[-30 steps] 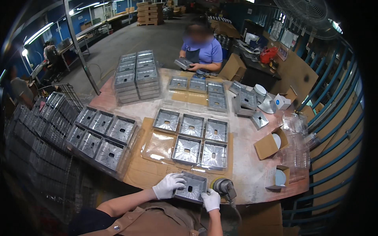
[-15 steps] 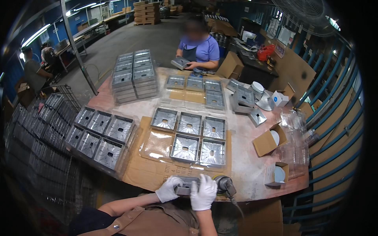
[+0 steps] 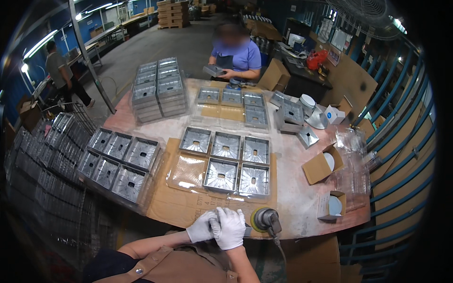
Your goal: Manually sanding the edges and surfaces of rectangular metal casings using a power sander.
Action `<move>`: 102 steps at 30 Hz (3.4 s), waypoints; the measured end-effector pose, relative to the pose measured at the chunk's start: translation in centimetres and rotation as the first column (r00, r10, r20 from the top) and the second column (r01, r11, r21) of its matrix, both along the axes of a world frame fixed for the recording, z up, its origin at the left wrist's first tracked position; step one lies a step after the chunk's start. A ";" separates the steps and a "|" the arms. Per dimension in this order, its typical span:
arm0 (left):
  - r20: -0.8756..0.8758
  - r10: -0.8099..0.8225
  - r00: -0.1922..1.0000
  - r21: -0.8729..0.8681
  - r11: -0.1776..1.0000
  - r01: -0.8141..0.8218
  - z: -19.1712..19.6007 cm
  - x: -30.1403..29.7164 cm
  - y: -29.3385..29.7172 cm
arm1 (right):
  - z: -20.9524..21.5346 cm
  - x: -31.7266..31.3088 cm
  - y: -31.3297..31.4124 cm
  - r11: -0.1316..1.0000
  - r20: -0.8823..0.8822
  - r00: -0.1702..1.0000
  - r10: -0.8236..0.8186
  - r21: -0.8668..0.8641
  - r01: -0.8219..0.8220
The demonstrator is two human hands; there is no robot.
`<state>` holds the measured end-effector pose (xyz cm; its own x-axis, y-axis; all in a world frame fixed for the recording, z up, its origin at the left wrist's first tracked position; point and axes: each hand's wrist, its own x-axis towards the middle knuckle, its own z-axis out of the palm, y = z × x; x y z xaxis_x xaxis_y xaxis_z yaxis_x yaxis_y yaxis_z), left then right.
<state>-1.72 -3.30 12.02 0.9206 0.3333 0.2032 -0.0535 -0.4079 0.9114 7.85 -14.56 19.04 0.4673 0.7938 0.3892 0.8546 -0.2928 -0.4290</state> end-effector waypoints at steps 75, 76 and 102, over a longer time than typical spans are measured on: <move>0.026 -0.070 0.997 -0.548 0.833 0.073 2.8 -0.5 4.7 | -7.9 4.9 -4.9 0.992 -0.717 0.697 -0.027 0.069 0.110; 0.026 -0.070 0.997 -0.548 0.833 0.073 2.9 -0.5 4.8 | -7.9 5.0 -4.9 0.992 -0.717 0.696 -0.028 0.068 0.109; 0.065 -0.027 0.998 -0.732 0.678 0.066 0.5 -0.1 6.8 | -6.8 3.8 -4.3 0.985 -0.623 0.768 -0.146 -0.017 0.173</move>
<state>-1.80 3.50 12.53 0.9356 0.3500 -0.0465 -0.1022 0.3946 0.9131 11.66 -18.83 12.22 0.7364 0.6765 -0.0007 0.3412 -0.3723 -0.8631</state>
